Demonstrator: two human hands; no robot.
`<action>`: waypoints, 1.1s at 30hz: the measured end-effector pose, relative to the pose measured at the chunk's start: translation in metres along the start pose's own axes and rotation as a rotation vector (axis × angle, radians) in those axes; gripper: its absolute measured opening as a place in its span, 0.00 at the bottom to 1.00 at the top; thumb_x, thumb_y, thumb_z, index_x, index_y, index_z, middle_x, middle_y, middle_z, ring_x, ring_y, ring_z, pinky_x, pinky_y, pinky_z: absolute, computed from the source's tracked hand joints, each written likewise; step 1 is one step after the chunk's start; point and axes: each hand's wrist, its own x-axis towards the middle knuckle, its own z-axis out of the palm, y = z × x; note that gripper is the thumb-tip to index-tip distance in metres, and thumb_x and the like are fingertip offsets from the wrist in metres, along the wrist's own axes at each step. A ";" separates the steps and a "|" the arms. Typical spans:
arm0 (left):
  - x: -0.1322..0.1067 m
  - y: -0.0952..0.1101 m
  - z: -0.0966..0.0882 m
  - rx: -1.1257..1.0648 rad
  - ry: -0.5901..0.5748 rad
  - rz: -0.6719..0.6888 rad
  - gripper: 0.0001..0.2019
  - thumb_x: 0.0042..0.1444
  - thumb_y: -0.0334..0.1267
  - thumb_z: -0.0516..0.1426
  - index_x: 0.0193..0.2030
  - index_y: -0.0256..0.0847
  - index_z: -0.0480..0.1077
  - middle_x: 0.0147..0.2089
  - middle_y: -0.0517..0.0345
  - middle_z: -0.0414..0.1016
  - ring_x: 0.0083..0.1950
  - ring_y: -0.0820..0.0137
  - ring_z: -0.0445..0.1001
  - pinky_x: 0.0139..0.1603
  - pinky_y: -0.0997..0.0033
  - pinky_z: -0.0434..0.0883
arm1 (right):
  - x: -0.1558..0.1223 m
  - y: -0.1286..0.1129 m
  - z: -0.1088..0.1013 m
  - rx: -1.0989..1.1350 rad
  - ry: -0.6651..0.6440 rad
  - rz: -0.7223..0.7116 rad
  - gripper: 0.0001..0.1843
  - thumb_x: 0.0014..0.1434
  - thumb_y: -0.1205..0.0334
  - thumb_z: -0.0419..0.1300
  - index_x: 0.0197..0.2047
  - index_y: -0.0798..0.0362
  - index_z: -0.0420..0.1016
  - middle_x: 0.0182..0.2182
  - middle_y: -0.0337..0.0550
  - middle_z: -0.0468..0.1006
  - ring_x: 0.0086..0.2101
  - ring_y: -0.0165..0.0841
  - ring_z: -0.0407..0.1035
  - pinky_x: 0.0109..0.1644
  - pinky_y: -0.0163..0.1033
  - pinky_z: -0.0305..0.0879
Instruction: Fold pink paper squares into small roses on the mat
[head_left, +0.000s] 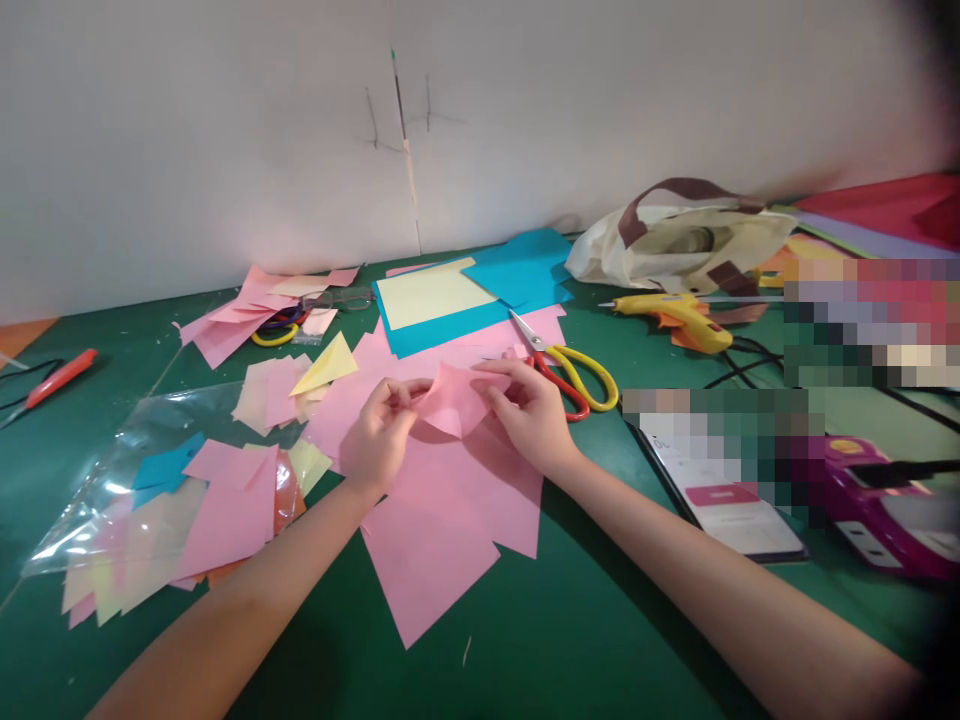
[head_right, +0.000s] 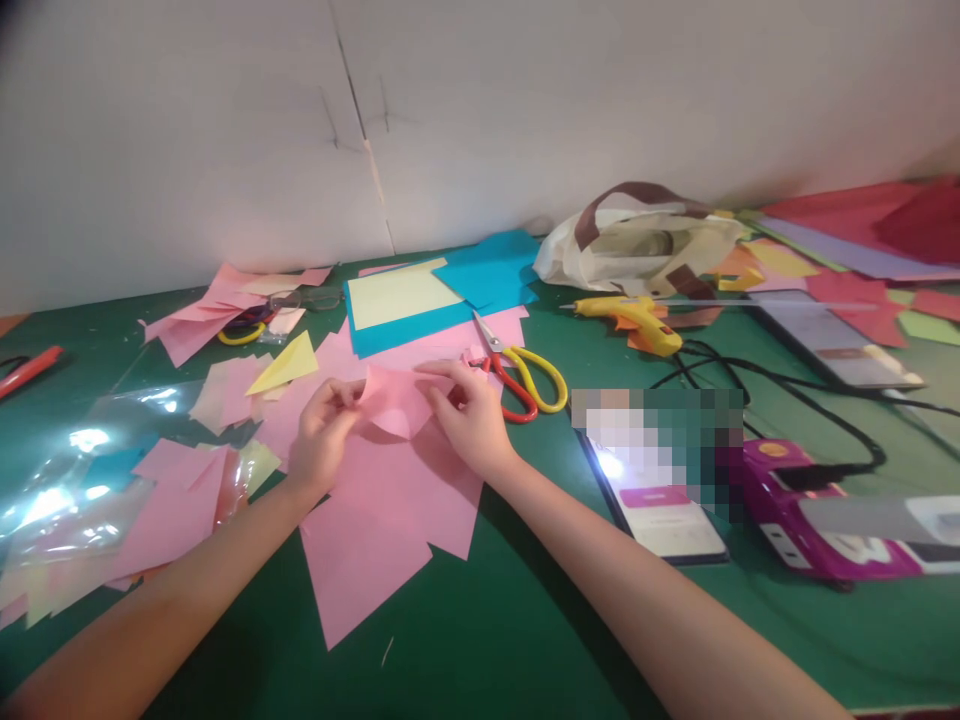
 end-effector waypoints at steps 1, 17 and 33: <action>0.001 -0.002 -0.001 -0.045 -0.019 -0.020 0.05 0.46 0.28 0.51 0.26 0.42 0.59 0.45 0.53 0.75 0.51 0.63 0.72 0.48 0.61 0.68 | 0.000 0.000 -0.001 -0.017 0.001 -0.033 0.11 0.55 0.71 0.55 0.38 0.49 0.75 0.33 0.41 0.78 0.33 0.33 0.71 0.29 0.38 0.65; 0.002 -0.002 -0.001 0.119 0.090 0.066 0.09 0.48 0.37 0.62 0.36 0.43 0.68 0.41 0.58 0.70 0.45 0.69 0.71 0.46 0.70 0.68 | -0.002 -0.005 -0.006 -0.029 -0.039 -0.298 0.20 0.50 0.77 0.50 0.33 0.45 0.78 0.47 0.42 0.69 0.51 0.39 0.65 0.53 0.51 0.65; 0.002 0.006 0.000 0.147 -0.078 -0.017 0.05 0.49 0.38 0.62 0.28 0.41 0.71 0.38 0.53 0.77 0.45 0.64 0.75 0.48 0.62 0.71 | -0.001 -0.011 -0.002 -0.032 -0.076 -0.226 0.15 0.55 0.63 0.62 0.48 0.46 0.72 0.47 0.46 0.72 0.50 0.41 0.67 0.56 0.53 0.62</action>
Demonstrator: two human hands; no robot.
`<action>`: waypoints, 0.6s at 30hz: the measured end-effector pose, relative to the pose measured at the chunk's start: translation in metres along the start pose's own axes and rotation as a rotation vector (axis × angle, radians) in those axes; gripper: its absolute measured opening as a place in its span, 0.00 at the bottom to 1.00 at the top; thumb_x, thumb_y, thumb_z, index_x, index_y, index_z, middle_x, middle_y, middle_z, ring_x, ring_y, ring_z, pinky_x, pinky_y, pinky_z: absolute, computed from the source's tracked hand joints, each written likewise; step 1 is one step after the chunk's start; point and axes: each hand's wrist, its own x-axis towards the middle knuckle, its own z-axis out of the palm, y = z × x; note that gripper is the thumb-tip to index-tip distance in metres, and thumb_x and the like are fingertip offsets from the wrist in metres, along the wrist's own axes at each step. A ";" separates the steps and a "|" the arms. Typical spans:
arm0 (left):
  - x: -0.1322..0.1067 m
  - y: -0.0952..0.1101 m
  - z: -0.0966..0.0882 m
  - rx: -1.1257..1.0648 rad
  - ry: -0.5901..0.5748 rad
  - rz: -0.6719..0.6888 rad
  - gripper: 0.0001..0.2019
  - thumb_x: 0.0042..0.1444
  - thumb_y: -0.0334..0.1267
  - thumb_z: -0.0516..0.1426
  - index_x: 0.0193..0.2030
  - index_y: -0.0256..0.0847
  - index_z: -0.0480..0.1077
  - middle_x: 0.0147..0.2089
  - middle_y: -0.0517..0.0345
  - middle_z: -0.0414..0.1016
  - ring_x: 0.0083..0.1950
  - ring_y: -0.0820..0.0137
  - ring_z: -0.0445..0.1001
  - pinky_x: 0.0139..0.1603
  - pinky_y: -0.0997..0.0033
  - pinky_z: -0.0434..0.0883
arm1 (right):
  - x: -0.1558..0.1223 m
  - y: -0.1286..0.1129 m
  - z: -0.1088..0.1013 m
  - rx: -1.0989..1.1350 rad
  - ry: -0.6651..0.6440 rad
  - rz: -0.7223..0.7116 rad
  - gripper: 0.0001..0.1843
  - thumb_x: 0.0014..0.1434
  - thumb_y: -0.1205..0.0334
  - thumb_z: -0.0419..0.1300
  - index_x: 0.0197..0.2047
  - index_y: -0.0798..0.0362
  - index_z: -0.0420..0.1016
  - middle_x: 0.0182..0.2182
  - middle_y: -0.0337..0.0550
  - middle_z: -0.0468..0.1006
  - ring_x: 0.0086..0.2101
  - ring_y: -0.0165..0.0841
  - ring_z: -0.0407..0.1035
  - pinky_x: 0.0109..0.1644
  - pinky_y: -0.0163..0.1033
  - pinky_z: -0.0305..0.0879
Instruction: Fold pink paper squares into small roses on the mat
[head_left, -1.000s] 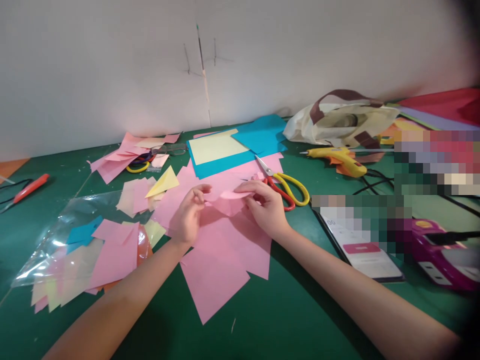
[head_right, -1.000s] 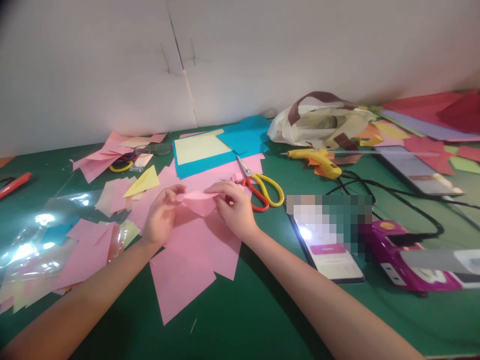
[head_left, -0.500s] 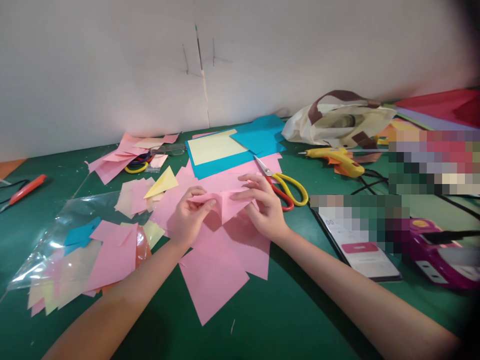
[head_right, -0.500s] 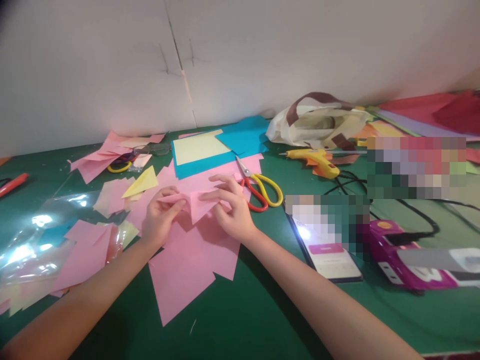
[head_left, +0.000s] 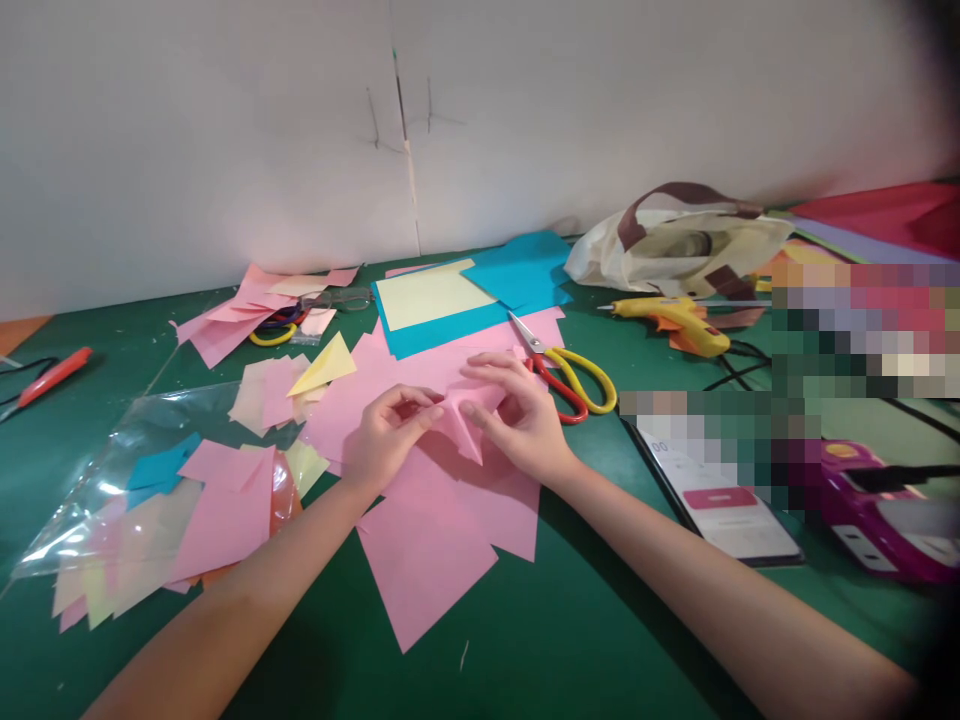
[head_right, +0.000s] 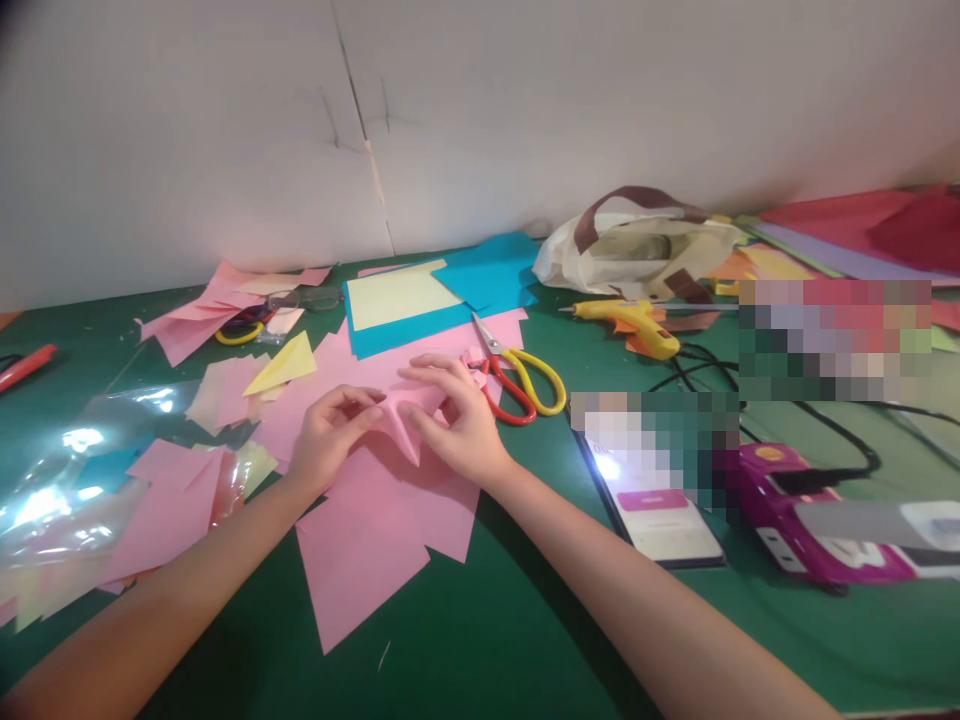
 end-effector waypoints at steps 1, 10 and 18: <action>0.000 0.000 0.000 -0.001 -0.001 -0.003 0.05 0.49 0.38 0.62 0.28 0.41 0.71 0.38 0.53 0.78 0.44 0.64 0.75 0.47 0.62 0.71 | 0.000 -0.001 0.000 0.014 -0.016 0.008 0.13 0.55 0.63 0.62 0.45 0.46 0.74 0.46 0.45 0.73 0.49 0.40 0.68 0.55 0.52 0.63; -0.003 0.000 0.001 0.027 0.056 0.026 0.03 0.47 0.35 0.62 0.30 0.43 0.77 0.39 0.54 0.80 0.44 0.62 0.77 0.48 0.60 0.73 | 0.000 -0.001 0.003 0.120 -0.034 0.106 0.04 0.53 0.62 0.65 0.35 0.47 0.79 0.38 0.43 0.78 0.42 0.37 0.72 0.48 0.49 0.69; -0.005 0.004 0.001 0.093 0.015 0.146 0.01 0.47 0.34 0.62 0.27 0.43 0.76 0.37 0.54 0.78 0.43 0.64 0.76 0.47 0.61 0.72 | -0.001 0.001 0.004 0.167 -0.059 0.141 0.01 0.52 0.62 0.65 0.31 0.48 0.80 0.35 0.44 0.77 0.40 0.35 0.72 0.47 0.46 0.70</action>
